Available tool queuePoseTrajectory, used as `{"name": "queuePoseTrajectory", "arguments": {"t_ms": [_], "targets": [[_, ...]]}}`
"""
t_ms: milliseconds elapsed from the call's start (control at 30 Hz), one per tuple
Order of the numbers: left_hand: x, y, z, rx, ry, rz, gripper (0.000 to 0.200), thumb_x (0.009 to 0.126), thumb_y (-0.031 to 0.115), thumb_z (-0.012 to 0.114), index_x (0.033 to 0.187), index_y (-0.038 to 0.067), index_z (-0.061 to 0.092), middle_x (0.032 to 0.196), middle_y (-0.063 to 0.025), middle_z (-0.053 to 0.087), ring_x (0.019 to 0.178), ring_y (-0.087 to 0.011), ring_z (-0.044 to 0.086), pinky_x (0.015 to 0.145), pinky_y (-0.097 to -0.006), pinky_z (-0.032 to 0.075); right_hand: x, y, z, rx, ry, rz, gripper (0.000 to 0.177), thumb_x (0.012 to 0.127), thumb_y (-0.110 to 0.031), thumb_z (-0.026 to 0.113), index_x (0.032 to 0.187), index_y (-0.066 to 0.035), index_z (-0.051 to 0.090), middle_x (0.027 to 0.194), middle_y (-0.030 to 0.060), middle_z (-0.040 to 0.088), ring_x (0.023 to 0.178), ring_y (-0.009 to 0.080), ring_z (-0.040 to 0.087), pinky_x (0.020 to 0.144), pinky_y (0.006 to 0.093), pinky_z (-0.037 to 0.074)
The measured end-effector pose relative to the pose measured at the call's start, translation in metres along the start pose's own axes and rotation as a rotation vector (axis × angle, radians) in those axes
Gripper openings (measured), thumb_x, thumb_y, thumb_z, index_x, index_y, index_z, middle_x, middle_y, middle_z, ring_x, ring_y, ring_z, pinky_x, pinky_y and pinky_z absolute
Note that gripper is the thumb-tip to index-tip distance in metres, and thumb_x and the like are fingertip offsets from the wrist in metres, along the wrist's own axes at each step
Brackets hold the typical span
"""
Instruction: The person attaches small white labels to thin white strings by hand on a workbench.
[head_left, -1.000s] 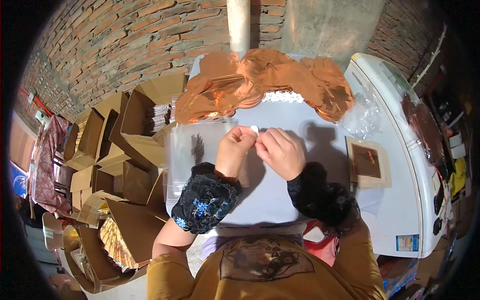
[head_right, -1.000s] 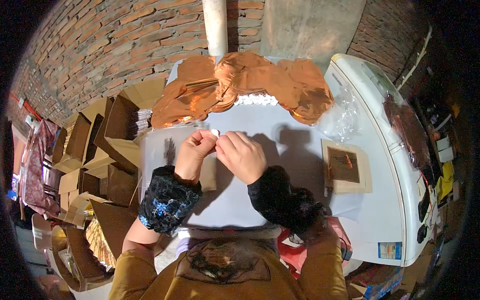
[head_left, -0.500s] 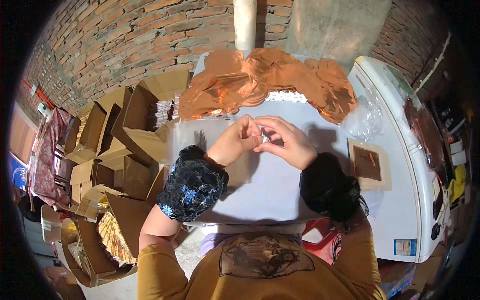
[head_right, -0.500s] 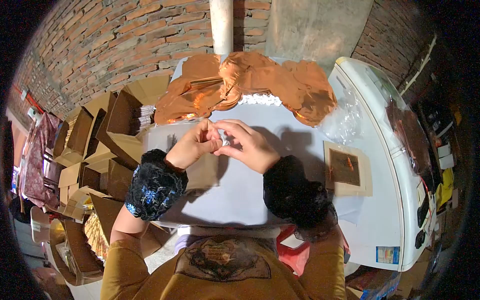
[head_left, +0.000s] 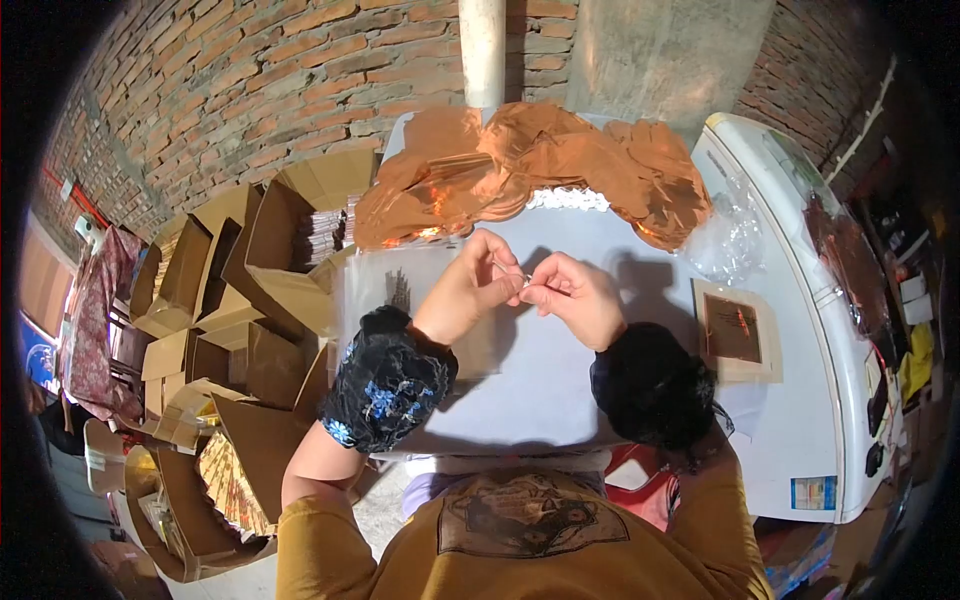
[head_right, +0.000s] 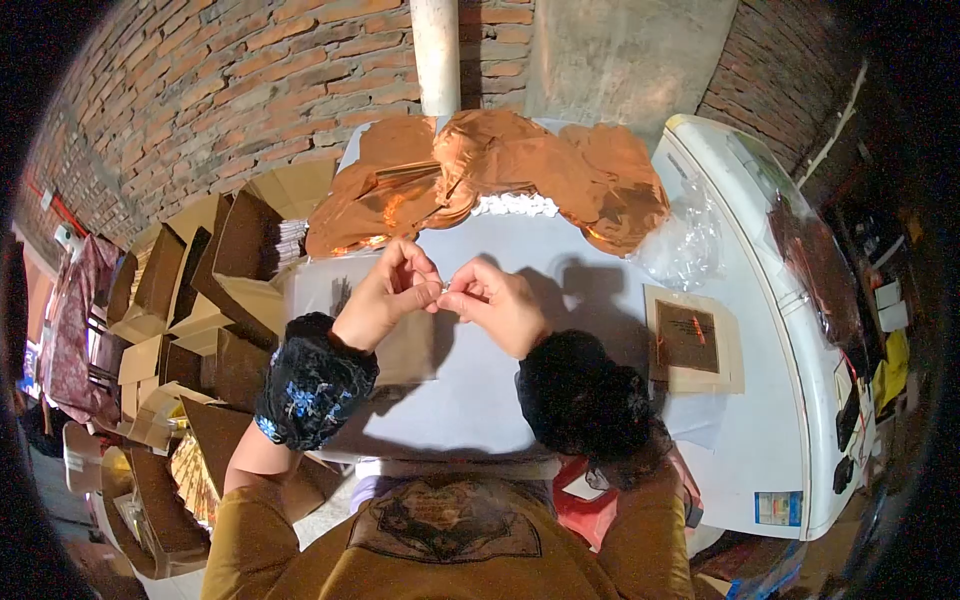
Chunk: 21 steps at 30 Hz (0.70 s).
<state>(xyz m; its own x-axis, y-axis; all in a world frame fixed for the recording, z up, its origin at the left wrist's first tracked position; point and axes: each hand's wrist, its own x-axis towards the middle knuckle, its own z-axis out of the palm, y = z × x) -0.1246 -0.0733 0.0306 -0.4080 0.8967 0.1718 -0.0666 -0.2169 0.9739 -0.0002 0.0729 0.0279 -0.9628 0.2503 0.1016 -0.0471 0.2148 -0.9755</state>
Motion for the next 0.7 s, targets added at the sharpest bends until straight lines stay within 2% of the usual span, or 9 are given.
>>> {"name": "queuePoseTrajectory", "arguments": {"t_ms": [67, 167, 267, 300, 400, 433, 467, 533, 700], "targets": [[-0.003, -0.003, 0.005, 0.013, 0.02, 0.079, 0.016, 0.088, 0.001, 0.058, 0.095, 0.007, 0.045, 0.094, -0.0061, 0.054, 0.086, -0.0133, 0.056, 0.075, -0.0275, 0.047, -0.002, 0.0, 0.001, 0.302, -0.075, 0.066, 0.009, 0.089, -0.011, 0.06, 0.092, -0.005, 0.054, 0.082, 0.003, 0.058, 0.072, 0.0099, 0.054, 0.065, 0.0245, 0.045], [-0.003, -0.002, 0.004, 0.807, -0.064, 0.635, 0.017, 0.081, -0.003, 0.058, 0.092, 0.006, 0.048, 0.089, -0.0081, 0.053, 0.086, -0.0241, 0.055, 0.078, -0.033, 0.046, -0.003, 0.011, 0.001, 0.97, -0.152, 0.274, 0.006, 0.089, -0.008, 0.057, 0.092, -0.006, 0.052, 0.083, 0.0023, 0.055, 0.073, 0.0087, 0.05, 0.066, 0.0215, 0.041], [-0.003, 0.0, 0.002, 1.012, -0.149, 0.712, 0.016, 0.077, 0.0, 0.061, 0.087, 0.006, 0.051, 0.091, -0.0109, 0.052, 0.088, -0.0316, 0.052, 0.079, -0.0368, 0.045, -0.008, 0.012, 0.003, 1.053, -0.186, 0.196, 0.007, 0.088, -0.007, 0.056, 0.09, -0.006, 0.05, 0.082, 0.0018, 0.053, 0.072, 0.0078, 0.047, 0.065, 0.0205, 0.039], [-0.004, 0.0, 0.007, 1.007, -0.03, 0.763, 0.016, 0.083, 0.005, 0.059, 0.096, 0.006, 0.049, 0.092, -0.0099, 0.054, 0.085, -0.0263, 0.056, 0.074, -0.0342, 0.046, -0.009, 0.009, 0.003, 0.788, -0.115, 0.088, 0.007, 0.089, -0.006, 0.056, 0.089, -0.006, 0.049, 0.082, 0.0015, 0.052, 0.072, 0.008, 0.048, 0.064, 0.0225, 0.04], [-0.008, -0.002, 0.011, 0.101, 0.199, 0.091, 0.02, 0.095, 0.02, 0.051, 0.109, 0.007, 0.045, 0.097, -0.0096, 0.052, 0.089, -0.0201, 0.058, 0.072, -0.03, 0.047, -0.011, -0.003, 0.0, -0.025, 0.046, -0.359, 0.011, 0.085, -0.002, 0.059, 0.085, -0.004, 0.049, 0.082, 0.0043, 0.054, 0.073, 0.0134, 0.054, 0.061, 0.0302, 0.045], [-0.007, 0.007, 0.008, -0.042, 0.191, -0.119, 0.036, 0.098, 0.04, 0.041, 0.114, 0.007, 0.041, 0.099, -0.0094, 0.05, 0.083, -0.0172, 0.06, 0.066, -0.0268, 0.048, -0.011, -0.007, -0.004, -0.232, 0.035, -0.478, 0.012, 0.082, -0.001, 0.061, 0.085, -0.003, 0.049, 0.082, 0.0057, 0.054, 0.074, 0.016, 0.054, 0.062, 0.0314, 0.046], [-0.006, 0.011, -0.004, -0.198, 0.011, -0.297, 0.046, 0.097, 0.048, 0.037, 0.112, 0.005, 0.041, 0.096, -0.0097, 0.054, 0.073, -0.0174, 0.061, 0.06, -0.025, 0.048, -0.01, -0.012, -0.01, -0.44, 0.019, -0.599, 0.013, 0.08, 0.0, 0.062, 0.084, -0.003, 0.05, 0.082, 0.007, 0.054, 0.074, 0.0185, 0.055, 0.063, 0.0326, 0.047], [-0.006, 0.015, -0.011, -0.39, -0.198, -0.511, 0.043, 0.097, 0.045, 0.041, 0.11, 0.005, 0.044, 0.09, -0.0084, 0.058, 0.068, -0.015, 0.061, 0.06, -0.024, 0.051, -0.006, -0.02, -0.017, -0.7, -0.016, -0.767, 0.016, 0.076, 0.0, 0.065, 0.083, -0.003, 0.051, 0.082, 0.0088, 0.054, 0.075, 0.0226, 0.056, 0.063, 0.034, 0.048], [-0.001, 0.01, -0.003, -0.348, -0.165, -0.547, 0.025, 0.095, 0.028, 0.053, 0.103, 0.004, 0.05, 0.083, -0.0055, 0.061, 0.071, -0.0108, 0.061, 0.068, -0.0214, 0.053, -0.006, -0.028, -0.023, -0.883, -0.138, -0.92, 0.019, 0.071, 0.002, 0.069, 0.082, -0.004, 0.054, 0.083, 0.0074, 0.056, 0.069, 0.0258, 0.053, 0.058, 0.0344, 0.045]]}}
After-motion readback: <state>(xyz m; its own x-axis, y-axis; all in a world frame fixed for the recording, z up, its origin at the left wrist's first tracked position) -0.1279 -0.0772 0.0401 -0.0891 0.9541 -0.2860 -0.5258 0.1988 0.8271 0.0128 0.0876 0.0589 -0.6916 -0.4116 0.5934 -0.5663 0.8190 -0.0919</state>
